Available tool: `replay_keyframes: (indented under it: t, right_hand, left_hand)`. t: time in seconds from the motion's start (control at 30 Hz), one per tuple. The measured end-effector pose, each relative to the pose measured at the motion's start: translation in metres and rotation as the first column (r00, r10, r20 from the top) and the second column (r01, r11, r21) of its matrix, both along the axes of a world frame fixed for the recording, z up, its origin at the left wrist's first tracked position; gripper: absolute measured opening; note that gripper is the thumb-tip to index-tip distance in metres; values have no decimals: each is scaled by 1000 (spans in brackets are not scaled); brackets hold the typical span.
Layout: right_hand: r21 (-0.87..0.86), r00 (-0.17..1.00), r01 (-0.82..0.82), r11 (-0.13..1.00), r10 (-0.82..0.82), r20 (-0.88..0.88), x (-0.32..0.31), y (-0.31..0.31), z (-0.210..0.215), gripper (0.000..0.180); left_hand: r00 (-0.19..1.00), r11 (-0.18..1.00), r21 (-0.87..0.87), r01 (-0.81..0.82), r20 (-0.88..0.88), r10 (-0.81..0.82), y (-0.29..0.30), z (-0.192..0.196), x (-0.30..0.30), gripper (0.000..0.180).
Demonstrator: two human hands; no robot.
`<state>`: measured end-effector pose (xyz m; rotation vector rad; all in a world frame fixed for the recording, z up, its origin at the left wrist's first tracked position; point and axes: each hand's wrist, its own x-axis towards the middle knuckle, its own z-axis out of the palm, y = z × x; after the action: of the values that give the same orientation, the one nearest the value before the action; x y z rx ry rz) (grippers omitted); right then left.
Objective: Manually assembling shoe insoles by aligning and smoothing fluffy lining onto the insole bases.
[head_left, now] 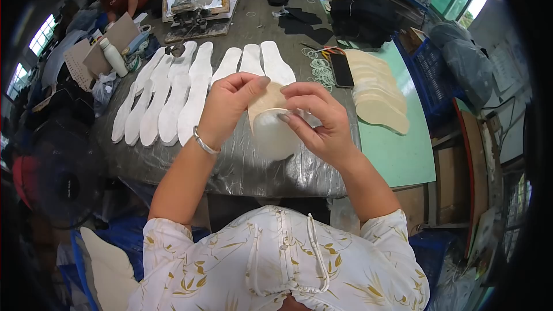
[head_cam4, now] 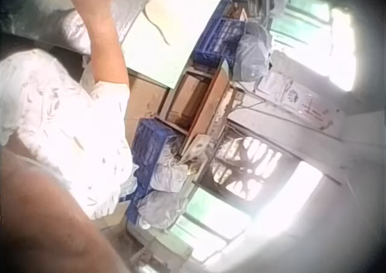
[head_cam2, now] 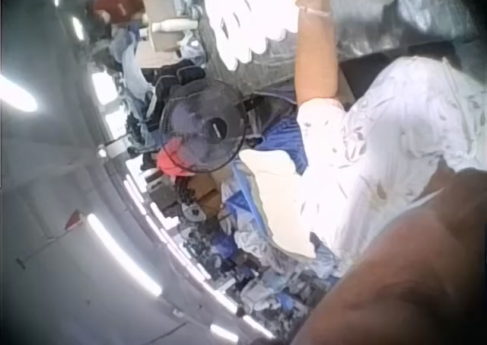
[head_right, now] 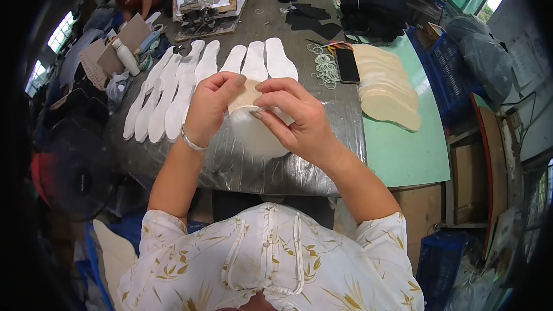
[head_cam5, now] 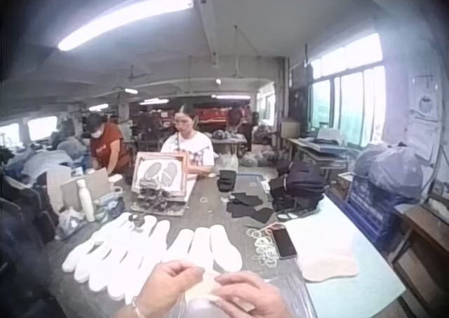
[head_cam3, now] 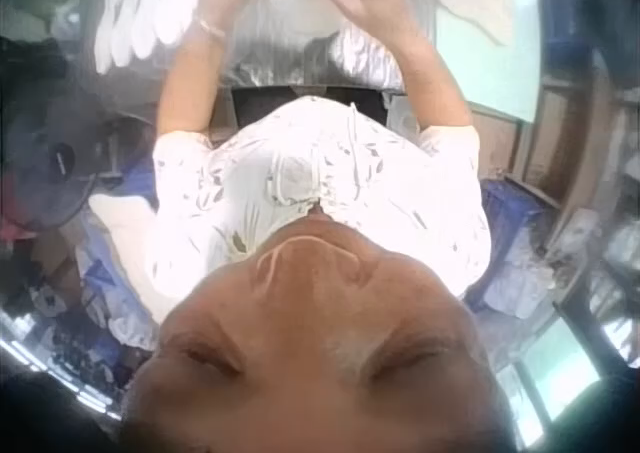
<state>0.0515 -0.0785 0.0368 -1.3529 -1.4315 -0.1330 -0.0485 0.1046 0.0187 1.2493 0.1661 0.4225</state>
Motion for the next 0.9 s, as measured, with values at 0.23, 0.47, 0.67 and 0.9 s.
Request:
replay_keyframes:
  t: [0.23,0.47,0.67,0.9]
  right_hand:
    - [48,996,82,995,-79,-51,-4,0,-2,18]
    - [31,978,92,995,-84,-190,-5,-2,-5,16]
    - [30,949,101,994,-87,-303,-2,-3,-14,13]
    - [8,946,145,989,-137,-294,-8,-1,-12,12]
  left_hand:
    - [994,953,302,8,102,-40,-27,16,-22,37]
    - [977,959,279,46,186,-101,-30,0,-28,36]
    - [972,963,259,77,194,-130,-35,-7,-23,35]
    - [962,977,195,90,238,-136,-40,-12,-27,38]
